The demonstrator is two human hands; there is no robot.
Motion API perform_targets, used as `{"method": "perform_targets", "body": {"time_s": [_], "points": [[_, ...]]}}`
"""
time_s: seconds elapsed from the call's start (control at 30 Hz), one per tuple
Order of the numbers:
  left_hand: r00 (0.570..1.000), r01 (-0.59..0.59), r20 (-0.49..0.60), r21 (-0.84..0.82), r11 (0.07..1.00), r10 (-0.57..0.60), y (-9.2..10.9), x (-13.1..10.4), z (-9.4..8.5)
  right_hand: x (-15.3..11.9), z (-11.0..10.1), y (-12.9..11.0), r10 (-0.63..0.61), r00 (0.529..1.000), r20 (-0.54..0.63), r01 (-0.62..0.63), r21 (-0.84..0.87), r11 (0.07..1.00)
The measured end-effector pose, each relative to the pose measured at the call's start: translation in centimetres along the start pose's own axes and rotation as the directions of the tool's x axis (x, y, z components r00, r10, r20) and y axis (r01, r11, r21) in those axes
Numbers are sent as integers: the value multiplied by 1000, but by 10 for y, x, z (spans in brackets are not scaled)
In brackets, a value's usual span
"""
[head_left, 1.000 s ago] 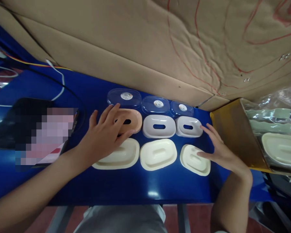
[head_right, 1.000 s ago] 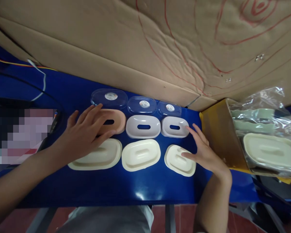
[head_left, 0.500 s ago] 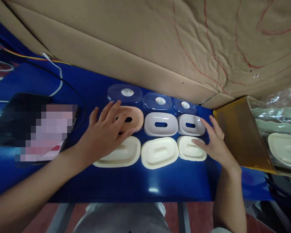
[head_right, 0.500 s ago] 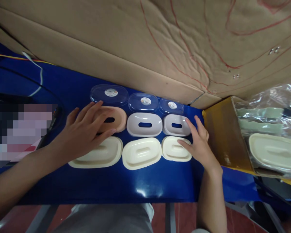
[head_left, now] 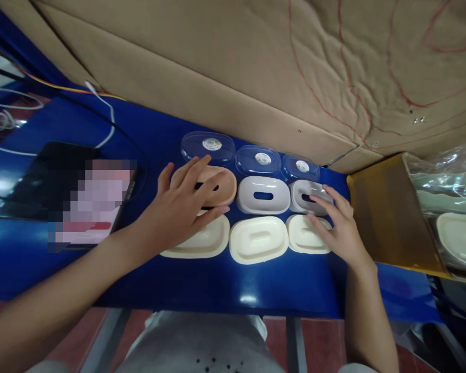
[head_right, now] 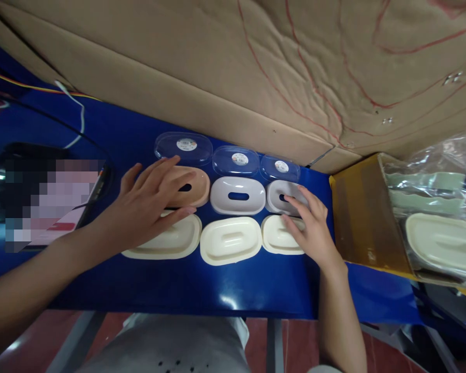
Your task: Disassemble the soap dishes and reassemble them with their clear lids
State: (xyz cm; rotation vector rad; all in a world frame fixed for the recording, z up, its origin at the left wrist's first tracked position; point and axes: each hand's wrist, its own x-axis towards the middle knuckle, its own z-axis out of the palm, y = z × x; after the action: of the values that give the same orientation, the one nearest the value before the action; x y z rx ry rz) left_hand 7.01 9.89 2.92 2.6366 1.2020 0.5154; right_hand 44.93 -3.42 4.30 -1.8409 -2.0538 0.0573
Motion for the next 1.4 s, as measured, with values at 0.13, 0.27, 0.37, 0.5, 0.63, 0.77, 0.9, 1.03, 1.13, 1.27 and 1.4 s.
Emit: {"method": "perform_targets", "body": {"time_s": [0.13, 0.27, 0.37, 0.5, 0.63, 0.77, 0.9, 1.03, 1.13, 1.27, 1.4], "points": [[995, -81, 51, 5, 997, 81, 4, -2, -15, 1, 7, -6, -37, 999, -40, 37, 2, 999], [995, -95, 4, 41, 995, 95, 10, -28, -27, 2, 14, -8, -97, 992, -76, 98, 0, 995], [998, -69, -15, 24, 997, 69, 7, -46, -32, 3, 17, -11, -134, 988, -82, 135, 4, 991], [999, 40, -4, 24, 999, -40, -6, -39, -31, 4, 22, -20, -162, 984, -67, 166, 56, 985], [990, 99, 95, 66, 993, -105, -11, -9, -23, 3, 28, -27, -193, 979, -70, 200, 101, 975], [968, 127, 204, 115, 985, -149, -11, 13, -14, 2, 30, -29, -216, 973, -78, 223, 104, 969], [974, 99, 192, 108, 989, -118, -17, 20, -9, 1, 27, -28, -239, 967, -94, 247, 90, 965], [993, 60, 93, 107, 992, -70, -20, 13, -19, 0, 25, -29, -257, 962, -93, 265, 77, 961], [998, -20, 67, 106, 994, 13, -14, -5, -34, 0, 25, -33, -240, 967, -80, 247, 86, 965], [996, -56, 75, 70, 996, 51, -1, -39, -50, -1, 26, -36, -262, 960, -95, 270, 95, 958], [993, -33, 119, 67, 997, 25, 6, -65, -48, -1, 29, -36, -279, 957, -80, 285, 77, 955]]}}
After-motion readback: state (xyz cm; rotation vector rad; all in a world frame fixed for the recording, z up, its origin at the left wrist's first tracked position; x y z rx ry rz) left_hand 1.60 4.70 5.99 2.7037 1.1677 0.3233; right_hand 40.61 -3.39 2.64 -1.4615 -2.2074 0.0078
